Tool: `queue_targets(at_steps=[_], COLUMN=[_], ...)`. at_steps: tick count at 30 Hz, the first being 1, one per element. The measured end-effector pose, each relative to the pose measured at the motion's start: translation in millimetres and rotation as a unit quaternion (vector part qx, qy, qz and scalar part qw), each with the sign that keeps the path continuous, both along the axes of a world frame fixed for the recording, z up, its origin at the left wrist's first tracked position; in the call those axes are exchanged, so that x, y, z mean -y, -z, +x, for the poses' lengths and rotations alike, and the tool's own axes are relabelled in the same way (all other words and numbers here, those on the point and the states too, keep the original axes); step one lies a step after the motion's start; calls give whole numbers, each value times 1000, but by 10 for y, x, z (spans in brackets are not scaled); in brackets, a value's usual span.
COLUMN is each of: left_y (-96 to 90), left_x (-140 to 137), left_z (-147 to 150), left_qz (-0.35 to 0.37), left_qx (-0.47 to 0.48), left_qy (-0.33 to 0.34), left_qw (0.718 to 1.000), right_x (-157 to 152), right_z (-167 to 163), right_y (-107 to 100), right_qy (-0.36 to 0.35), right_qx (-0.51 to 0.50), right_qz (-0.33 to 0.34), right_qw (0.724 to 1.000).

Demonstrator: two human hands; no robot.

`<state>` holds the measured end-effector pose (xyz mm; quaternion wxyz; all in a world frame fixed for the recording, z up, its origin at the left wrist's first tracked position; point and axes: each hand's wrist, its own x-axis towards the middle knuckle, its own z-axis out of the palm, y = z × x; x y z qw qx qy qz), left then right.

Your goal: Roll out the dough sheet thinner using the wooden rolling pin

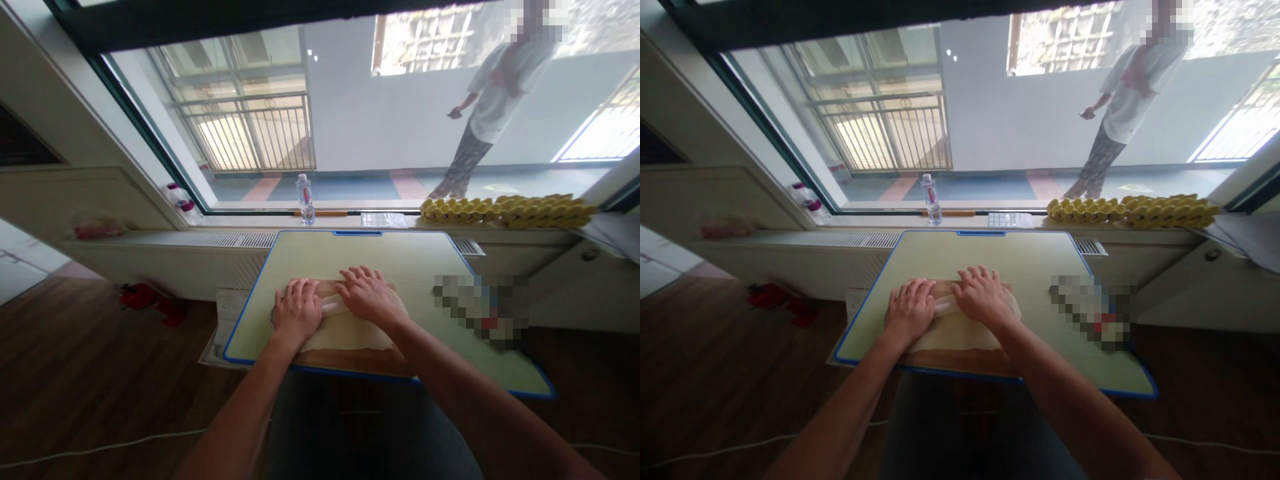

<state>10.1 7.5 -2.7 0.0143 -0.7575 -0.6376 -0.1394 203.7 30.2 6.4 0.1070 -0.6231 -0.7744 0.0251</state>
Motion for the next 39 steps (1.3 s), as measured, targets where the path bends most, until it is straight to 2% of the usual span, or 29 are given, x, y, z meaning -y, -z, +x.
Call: queue_targets(at_steps=[7, 17, 21, 25, 28, 39], left_y=[5, 51, 49, 20, 12, 21], left_x=[-170, 215, 67, -153, -205, 111], left_z=[-17, 27, 13, -6, -12, 5], left_qz=[-21, 16, 18, -16, -28, 8], left_qx=[-2, -5, -2, -7, -11, -23], left_qy=[3, 15, 17, 11, 10, 22], left_qw=[1000, 1000, 1000, 1000, 999, 999], right_x=[-125, 358, 242, 18, -42, 375], right_z=[-27, 15, -6, -33, -43, -39], right_y=[-16, -39, -31, -27, -34, -53], right_qy=[9, 2, 12, 30, 33, 36], right_qx=[1, 35, 17, -7, -13, 3], right_qz=[-20, 26, 19, -8, -32, 21], right_qw=[1000, 999, 1000, 1000, 999, 999])
